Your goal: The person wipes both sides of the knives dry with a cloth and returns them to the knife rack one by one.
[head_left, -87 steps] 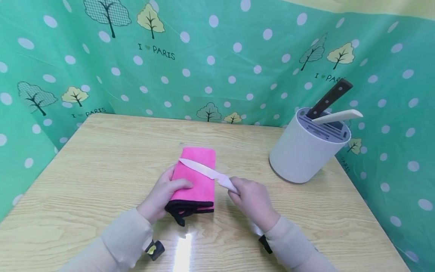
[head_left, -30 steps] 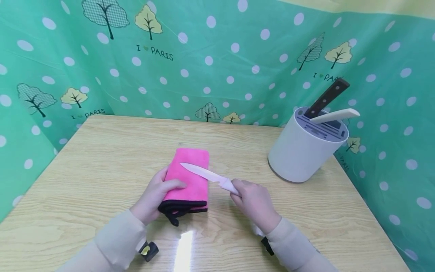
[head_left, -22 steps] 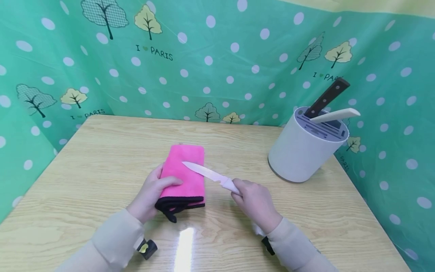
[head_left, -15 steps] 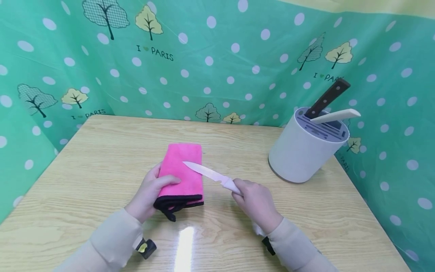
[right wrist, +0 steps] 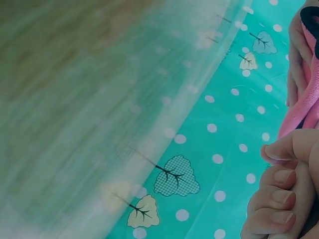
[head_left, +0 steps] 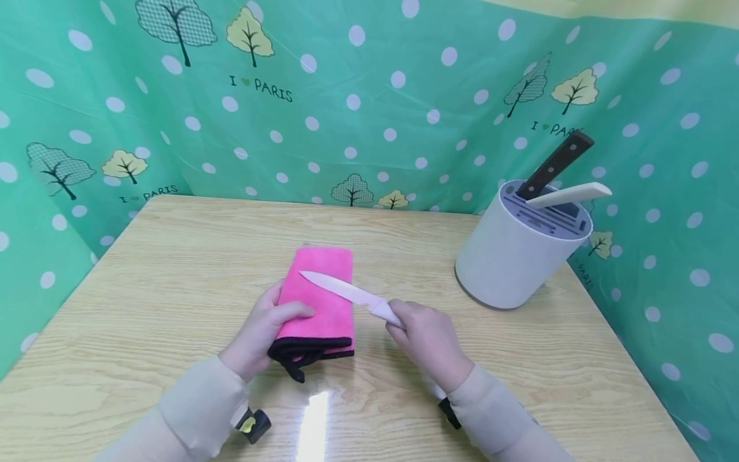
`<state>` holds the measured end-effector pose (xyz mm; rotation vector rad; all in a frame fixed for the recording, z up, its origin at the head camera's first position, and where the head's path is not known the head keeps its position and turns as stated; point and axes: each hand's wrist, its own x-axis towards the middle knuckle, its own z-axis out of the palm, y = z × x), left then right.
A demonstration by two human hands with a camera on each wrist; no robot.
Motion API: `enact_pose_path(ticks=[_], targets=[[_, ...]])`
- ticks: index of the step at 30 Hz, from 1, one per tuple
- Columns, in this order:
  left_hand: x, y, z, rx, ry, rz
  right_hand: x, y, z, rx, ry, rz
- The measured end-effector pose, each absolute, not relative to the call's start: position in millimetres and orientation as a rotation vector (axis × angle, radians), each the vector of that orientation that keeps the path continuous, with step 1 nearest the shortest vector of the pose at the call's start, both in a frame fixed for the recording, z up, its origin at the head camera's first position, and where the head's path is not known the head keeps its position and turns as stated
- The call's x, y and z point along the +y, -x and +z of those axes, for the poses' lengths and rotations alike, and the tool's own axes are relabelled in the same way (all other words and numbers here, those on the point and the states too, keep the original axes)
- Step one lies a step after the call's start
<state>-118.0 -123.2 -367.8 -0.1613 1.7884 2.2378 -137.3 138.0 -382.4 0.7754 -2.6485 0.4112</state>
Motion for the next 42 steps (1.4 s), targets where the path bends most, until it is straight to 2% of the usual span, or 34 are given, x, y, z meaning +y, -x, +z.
enact_pose_path(ticks=[18, 29, 33, 42], targets=[[-108, 114, -369, 1.759, 0.064, 2.201, 125, 136, -378, -2.598, -0.843, 0.422], [-104, 112, -370, 1.793, 0.106, 2.188, 121, 133, -375, -2.627, -0.844, 0.451], [-103, 114, -369, 1.796, 0.109, 2.205, 119, 133, -373, -2.702, -0.839, 0.607], [-103, 117, -365, 1.897, 0.186, 2.204, 116, 130, -370, -2.81, -0.704, 1.259]])
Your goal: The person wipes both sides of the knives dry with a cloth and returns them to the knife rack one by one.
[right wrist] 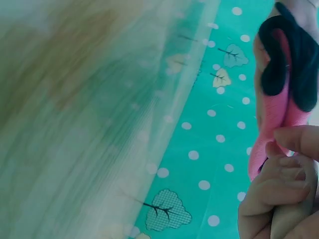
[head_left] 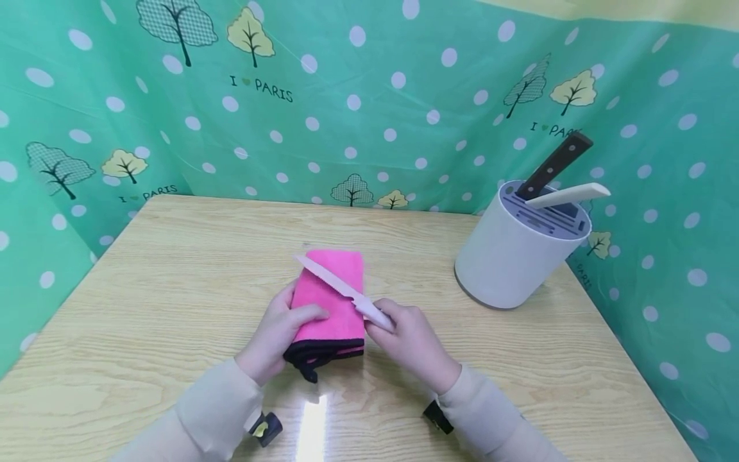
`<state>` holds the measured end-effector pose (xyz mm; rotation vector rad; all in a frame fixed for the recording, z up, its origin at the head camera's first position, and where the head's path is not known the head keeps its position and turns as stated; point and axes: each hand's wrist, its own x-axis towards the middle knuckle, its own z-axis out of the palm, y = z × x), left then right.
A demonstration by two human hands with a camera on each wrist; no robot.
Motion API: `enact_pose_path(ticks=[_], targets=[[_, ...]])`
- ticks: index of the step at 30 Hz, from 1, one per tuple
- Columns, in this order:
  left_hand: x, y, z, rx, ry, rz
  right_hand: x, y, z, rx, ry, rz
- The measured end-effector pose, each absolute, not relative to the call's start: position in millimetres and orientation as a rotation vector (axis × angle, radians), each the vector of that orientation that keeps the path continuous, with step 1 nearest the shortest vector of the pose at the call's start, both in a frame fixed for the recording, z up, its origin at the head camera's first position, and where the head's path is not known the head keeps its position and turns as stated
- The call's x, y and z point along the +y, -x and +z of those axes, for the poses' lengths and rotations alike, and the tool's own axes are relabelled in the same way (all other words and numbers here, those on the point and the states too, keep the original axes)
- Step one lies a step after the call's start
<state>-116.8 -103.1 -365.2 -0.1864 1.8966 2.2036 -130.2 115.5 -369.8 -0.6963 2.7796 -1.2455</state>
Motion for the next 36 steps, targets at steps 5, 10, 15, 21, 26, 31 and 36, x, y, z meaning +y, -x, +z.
enact_pose_path(ticks=[5, 10, 15, 21, 26, 31, 36], targets=[[-105, 119, -365, 1.922, 0.237, 2.201, 114, 130, -368, 2.596, 0.465, -1.443], [-104, 121, -365, 1.978, 0.275, 2.194, 110, 132, -365, 2.492, 0.329, -1.562], [-103, 124, -366, 2.054, 0.286, 2.176, 105, 133, -363, 2.248, 0.217, -1.749], [-99, 126, -367, 2.129, 0.279, 2.149, 98, 132, -363, 2.023, 0.092, -1.914], [-94, 126, -366, 2.2, 0.289, 2.123, 93, 132, -364, 1.996, 0.041, -1.973], [-88, 126, -364, 2.307, 0.283, 2.064, 88, 134, -368, 1.909, 0.017, -2.077], [-83, 127, -362, 2.408, 0.232, 2.001, 83, 135, -372, 1.807, -0.009, -2.15]])
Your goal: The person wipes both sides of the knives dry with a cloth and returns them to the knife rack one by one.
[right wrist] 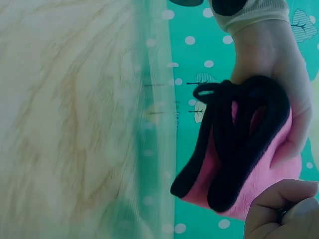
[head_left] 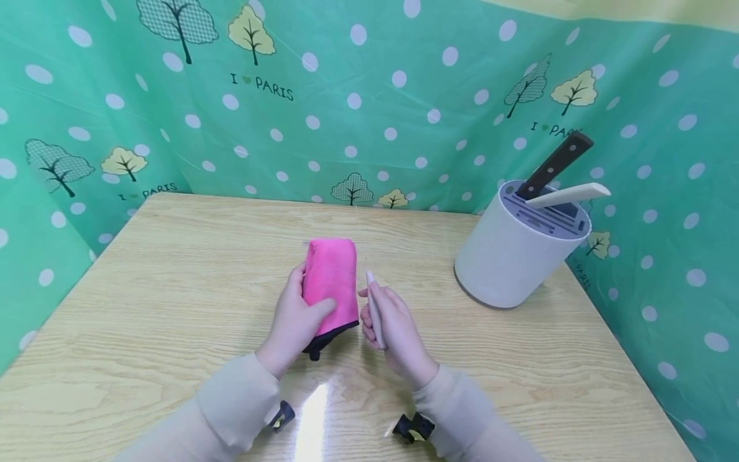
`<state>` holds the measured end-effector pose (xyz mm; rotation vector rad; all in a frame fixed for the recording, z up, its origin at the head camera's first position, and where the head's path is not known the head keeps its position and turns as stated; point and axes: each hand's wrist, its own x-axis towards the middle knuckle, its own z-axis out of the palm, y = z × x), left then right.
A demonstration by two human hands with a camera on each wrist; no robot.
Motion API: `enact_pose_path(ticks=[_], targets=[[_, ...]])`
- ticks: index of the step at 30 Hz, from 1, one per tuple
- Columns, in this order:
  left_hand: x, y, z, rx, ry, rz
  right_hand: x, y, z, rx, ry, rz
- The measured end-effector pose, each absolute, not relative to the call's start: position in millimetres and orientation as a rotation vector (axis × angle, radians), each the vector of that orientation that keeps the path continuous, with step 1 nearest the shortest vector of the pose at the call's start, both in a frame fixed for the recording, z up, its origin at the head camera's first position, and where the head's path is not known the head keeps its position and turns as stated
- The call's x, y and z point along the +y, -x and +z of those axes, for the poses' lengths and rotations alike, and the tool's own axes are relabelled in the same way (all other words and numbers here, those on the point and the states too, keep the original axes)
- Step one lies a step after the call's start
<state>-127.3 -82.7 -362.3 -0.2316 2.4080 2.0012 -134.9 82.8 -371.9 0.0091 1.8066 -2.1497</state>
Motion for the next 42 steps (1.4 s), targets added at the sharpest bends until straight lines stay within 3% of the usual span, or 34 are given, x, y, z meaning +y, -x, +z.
enact_pose_path(ticks=[17, 42], targets=[[-69, 118, -356, 2.624, 0.026, 1.811, 71, 135, -373, 1.766, 0.007, -2.151], [-61, 104, -349, 2.665, -0.04, 1.782, 73, 141, -375, 2.433, 0.069, -1.864]])
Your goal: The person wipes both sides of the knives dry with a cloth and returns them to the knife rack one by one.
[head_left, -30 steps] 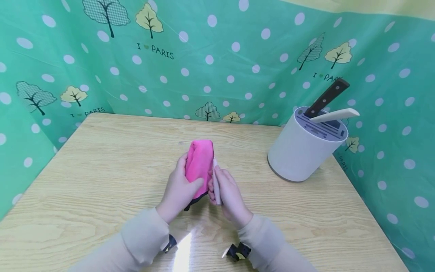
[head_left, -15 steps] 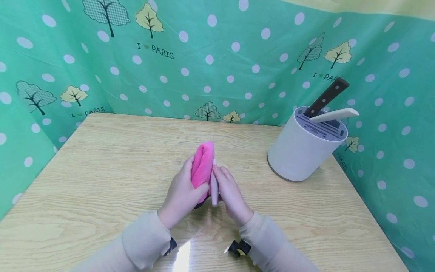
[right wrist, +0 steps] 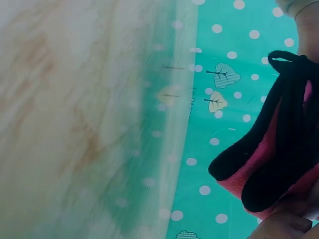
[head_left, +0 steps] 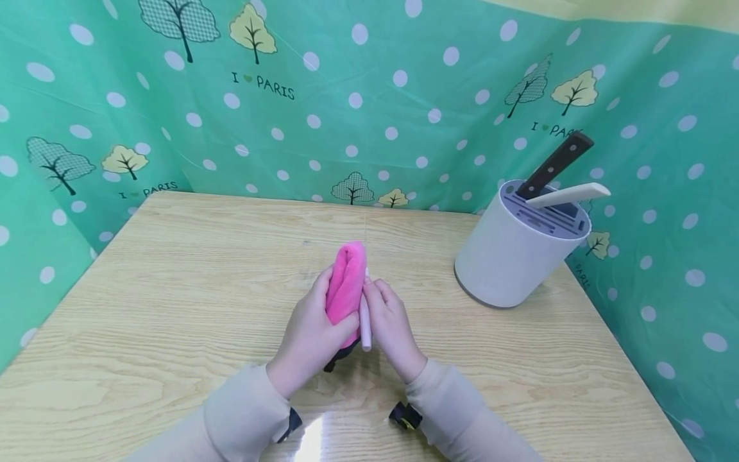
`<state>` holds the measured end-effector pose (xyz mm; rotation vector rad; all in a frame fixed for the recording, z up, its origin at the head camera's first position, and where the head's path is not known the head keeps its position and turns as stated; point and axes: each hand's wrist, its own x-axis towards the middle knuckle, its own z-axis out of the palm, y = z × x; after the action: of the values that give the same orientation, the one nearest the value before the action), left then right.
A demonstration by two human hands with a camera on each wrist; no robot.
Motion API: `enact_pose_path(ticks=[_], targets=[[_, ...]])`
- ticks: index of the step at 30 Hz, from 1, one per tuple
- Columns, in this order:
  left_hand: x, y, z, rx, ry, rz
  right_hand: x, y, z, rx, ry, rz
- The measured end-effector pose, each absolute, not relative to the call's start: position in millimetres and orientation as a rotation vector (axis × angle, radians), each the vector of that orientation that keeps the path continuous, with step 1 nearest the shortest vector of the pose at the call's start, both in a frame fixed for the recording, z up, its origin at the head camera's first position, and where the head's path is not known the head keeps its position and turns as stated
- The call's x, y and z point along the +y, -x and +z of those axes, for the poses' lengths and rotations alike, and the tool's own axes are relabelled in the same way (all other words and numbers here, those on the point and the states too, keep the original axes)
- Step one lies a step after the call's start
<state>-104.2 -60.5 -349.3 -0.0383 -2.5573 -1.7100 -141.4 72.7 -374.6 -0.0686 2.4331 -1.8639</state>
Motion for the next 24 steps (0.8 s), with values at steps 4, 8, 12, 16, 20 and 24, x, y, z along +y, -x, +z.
enact_pose_path(ticks=[4, 8, 12, 16, 20, 24], targets=[[-60, 103, -348, -2.561, 0.03, -1.7, 72, 142, -374, 2.452, 0.082, -1.866], [-60, 101, -347, -2.571, 0.025, -1.689, 72, 144, -374, 2.466, 0.079, -1.868], [-59, 99, -346, -2.572, 0.037, -1.678, 73, 147, -374, 2.492, 0.063, -1.862], [-59, 98, -346, -2.568, 0.052, -1.669, 73, 150, -373, 2.502, 0.047, -1.861], [-58, 96, -346, -2.569, 0.052, -1.646, 73, 153, -372, 2.5, 0.04, -1.867], [-57, 95, -346, -2.565, 0.058, -1.639, 73, 157, -371, 2.519, 0.032, -1.87]])
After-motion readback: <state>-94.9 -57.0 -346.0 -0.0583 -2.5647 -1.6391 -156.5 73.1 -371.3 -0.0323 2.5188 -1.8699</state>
